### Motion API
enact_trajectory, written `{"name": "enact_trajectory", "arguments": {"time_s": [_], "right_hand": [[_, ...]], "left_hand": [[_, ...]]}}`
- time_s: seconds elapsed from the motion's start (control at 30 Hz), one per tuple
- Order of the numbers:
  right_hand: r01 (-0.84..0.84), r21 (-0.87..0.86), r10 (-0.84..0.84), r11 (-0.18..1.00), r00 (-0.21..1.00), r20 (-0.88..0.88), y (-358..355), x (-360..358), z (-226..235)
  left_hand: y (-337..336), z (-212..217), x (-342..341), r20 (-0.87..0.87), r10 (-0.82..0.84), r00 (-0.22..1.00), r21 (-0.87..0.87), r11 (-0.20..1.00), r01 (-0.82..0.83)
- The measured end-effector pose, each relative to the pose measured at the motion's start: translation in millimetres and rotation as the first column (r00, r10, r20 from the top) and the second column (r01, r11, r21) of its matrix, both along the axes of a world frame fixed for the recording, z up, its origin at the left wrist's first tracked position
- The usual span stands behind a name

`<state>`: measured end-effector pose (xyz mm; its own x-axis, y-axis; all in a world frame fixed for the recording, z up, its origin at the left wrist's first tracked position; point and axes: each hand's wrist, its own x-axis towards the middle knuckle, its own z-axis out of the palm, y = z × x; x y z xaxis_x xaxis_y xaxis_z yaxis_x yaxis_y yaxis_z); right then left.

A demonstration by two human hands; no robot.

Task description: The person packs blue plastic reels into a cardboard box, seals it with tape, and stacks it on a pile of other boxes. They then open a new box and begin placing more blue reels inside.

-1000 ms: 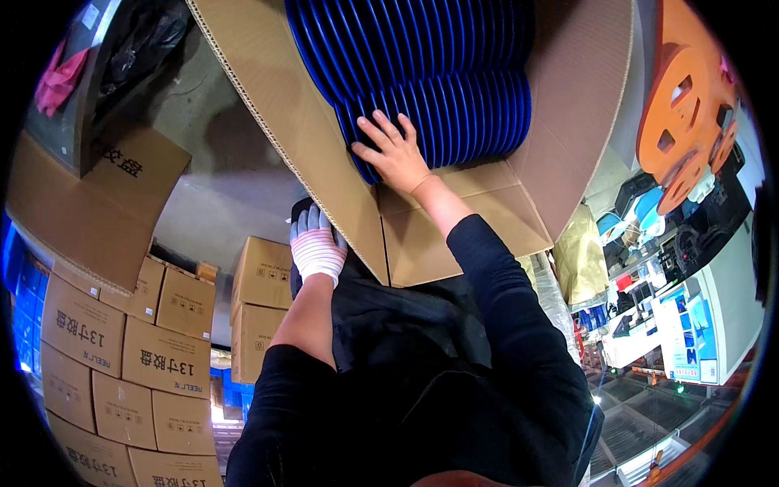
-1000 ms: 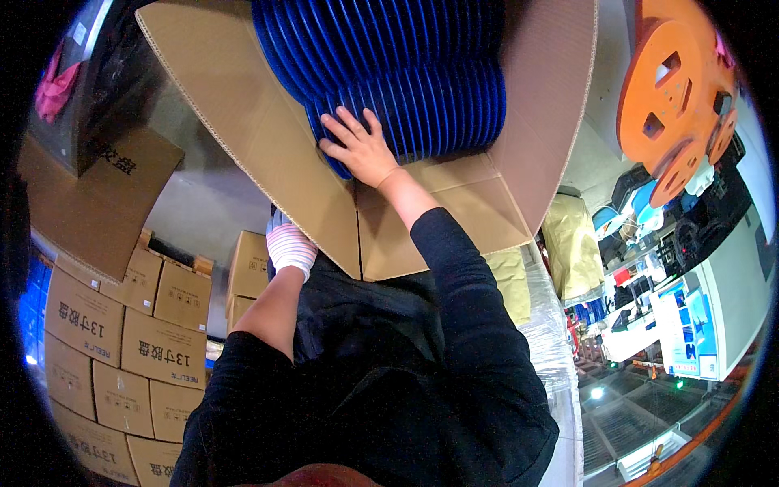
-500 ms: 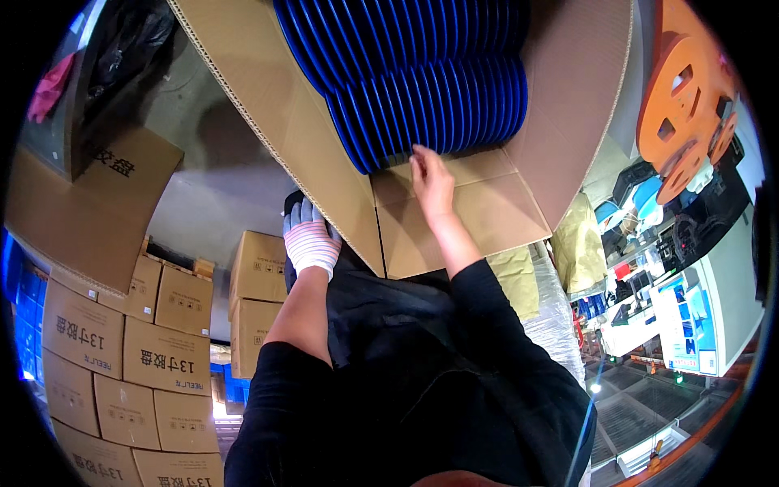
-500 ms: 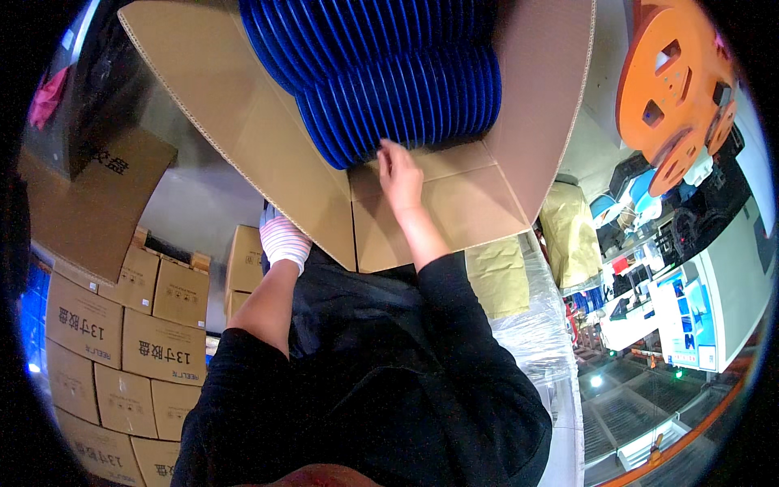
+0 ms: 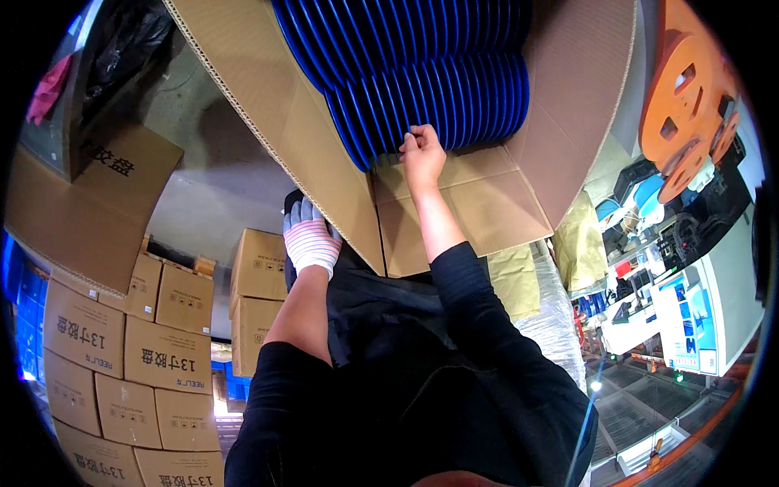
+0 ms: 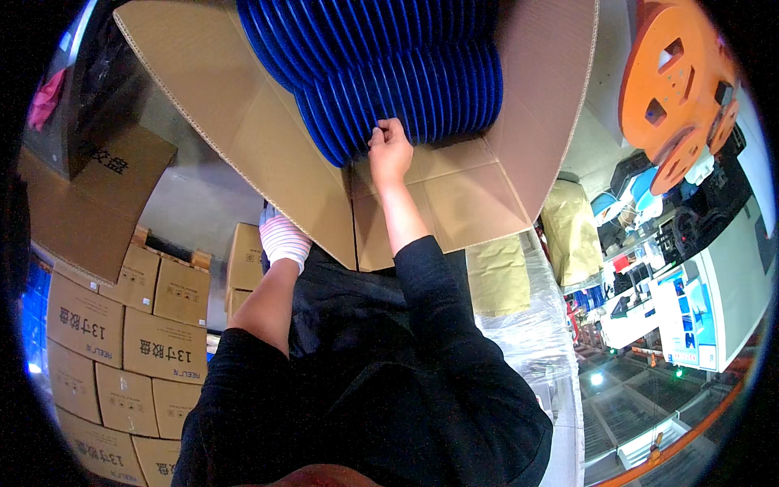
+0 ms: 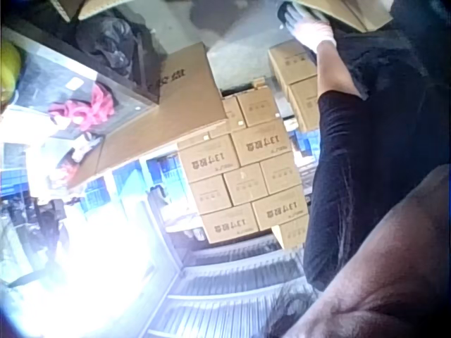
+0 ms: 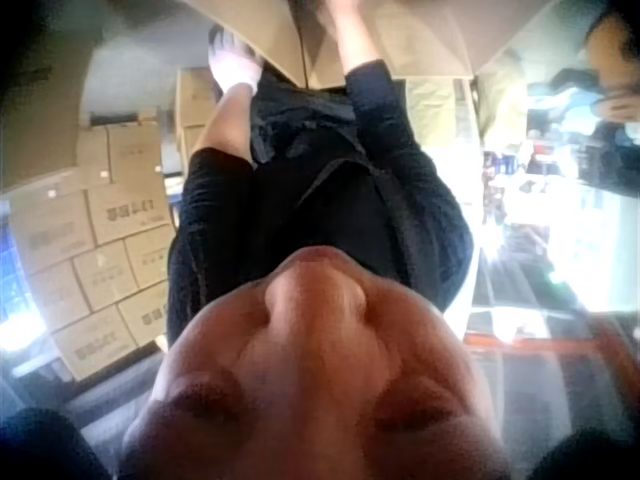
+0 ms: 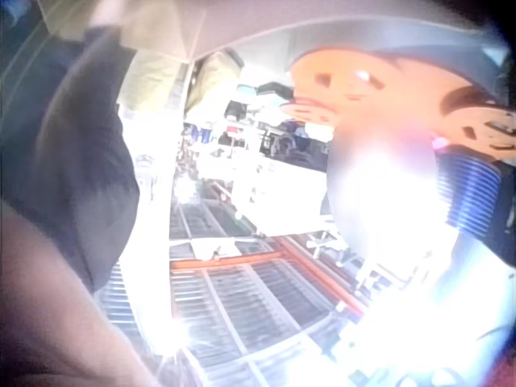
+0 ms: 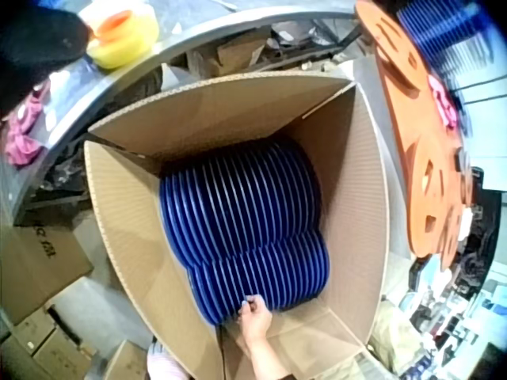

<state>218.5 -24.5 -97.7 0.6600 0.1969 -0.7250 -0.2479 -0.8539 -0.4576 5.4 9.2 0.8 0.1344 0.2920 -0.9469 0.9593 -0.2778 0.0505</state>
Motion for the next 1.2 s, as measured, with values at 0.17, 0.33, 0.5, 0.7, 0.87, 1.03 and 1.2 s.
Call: {"name": "enact_trajectory", "arguments": {"time_s": [0.17, 0.33, 0.5, 0.7, 0.87, 1.03, 1.2], "right_hand": [[-0.265, -0.145, 0.279, 0.953, 0.956, 0.088, -0.2, 4.6, 15.8], [-0.692, -0.308, 0.745, 0.653, 0.511, 0.429, -0.4, 10.5, 13.1], [-0.742, -0.379, 0.833, 0.553, 0.478, 0.281, 20.0, 6.3, 1.9], [-0.946, -0.168, 0.945, 0.278, 0.238, 0.226, 27.0, 51.2, 11.5], [-0.932, -0.284, 0.974, 0.223, 0.221, 0.041, -34.5, 37.2, -2.8], [-0.779, -0.172, 0.796, 0.603, 0.571, 0.203, -34.1, 3.1, 28.8], [-0.865, 0.049, 0.725, 0.500, 0.449, 0.522, 18.1, -8.6, 49.6]], "left_hand": [[-3.3, -0.9, -2.8, 0.048, -0.018, 0.999, 0.083, 0.996, 0.014], [-2.3, -0.9, -3.9, 0.037, 0.013, 0.999, 0.030, 0.999, -0.014], [-5.8, 1.1, -4.9, 0.089, -0.022, 0.996, 0.129, 0.992, 0.011], [-9.9, -7.4, -13.4, 0.083, 0.092, 0.992, 0.060, 0.993, -0.098], [-1.0, 2.2, -6.6, 0.062, 0.079, 0.995, 0.054, 0.995, -0.083], [1.0, 2.1, -7.1, 0.150, -0.015, 0.989, 0.223, 0.975, -0.020], [4.2, 4.4, -5.4, 0.098, 0.033, 0.995, 0.123, 0.991, -0.045]]}}
